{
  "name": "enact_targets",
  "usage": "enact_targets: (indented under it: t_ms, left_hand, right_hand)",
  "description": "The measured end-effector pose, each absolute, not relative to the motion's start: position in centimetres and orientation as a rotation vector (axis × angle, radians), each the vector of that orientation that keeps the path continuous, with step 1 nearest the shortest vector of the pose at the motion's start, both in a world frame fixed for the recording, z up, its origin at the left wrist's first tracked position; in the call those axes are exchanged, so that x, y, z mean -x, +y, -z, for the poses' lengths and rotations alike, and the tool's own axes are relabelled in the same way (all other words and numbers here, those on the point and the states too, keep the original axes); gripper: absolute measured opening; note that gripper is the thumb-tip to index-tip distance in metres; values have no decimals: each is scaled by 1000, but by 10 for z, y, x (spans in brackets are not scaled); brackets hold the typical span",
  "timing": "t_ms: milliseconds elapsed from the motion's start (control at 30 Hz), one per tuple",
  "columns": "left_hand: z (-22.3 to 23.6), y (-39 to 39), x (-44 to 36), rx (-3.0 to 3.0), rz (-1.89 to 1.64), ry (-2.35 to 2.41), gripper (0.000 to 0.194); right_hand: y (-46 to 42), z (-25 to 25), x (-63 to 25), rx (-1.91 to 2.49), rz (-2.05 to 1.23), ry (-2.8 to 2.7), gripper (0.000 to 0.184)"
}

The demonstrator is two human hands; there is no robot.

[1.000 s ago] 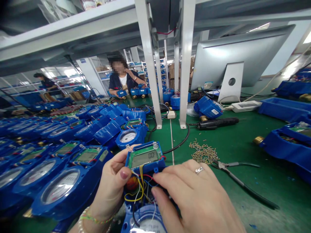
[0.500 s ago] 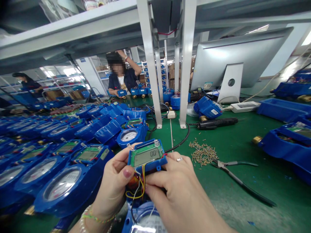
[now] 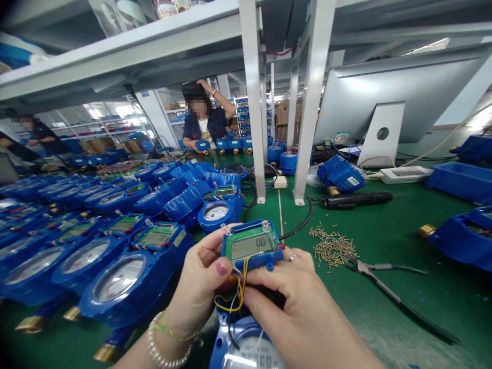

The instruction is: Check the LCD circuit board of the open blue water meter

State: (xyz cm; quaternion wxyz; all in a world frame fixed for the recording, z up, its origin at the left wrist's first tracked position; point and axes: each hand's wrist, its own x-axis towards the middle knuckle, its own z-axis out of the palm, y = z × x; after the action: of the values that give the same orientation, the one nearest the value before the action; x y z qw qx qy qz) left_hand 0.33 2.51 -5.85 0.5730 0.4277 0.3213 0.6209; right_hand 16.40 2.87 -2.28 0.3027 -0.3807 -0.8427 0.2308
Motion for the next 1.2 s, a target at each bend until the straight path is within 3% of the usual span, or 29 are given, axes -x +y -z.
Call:
enact_targets:
  t_ms: [433, 667, 1200]
  left_hand:
    - [58, 26, -2, -941, -1432, 724, 58]
    - [56, 29, -1, -946, -1415, 717, 57]
    - [57, 29, 0, -994, -1358, 683, 61]
  right_hand:
    - [33, 42, -189, 1073, -566, -2262, 27]
    - [41, 37, -191, 1085, -766, -2325, 28]
    - [40, 28, -169, 958, -1092, -2165, 17]
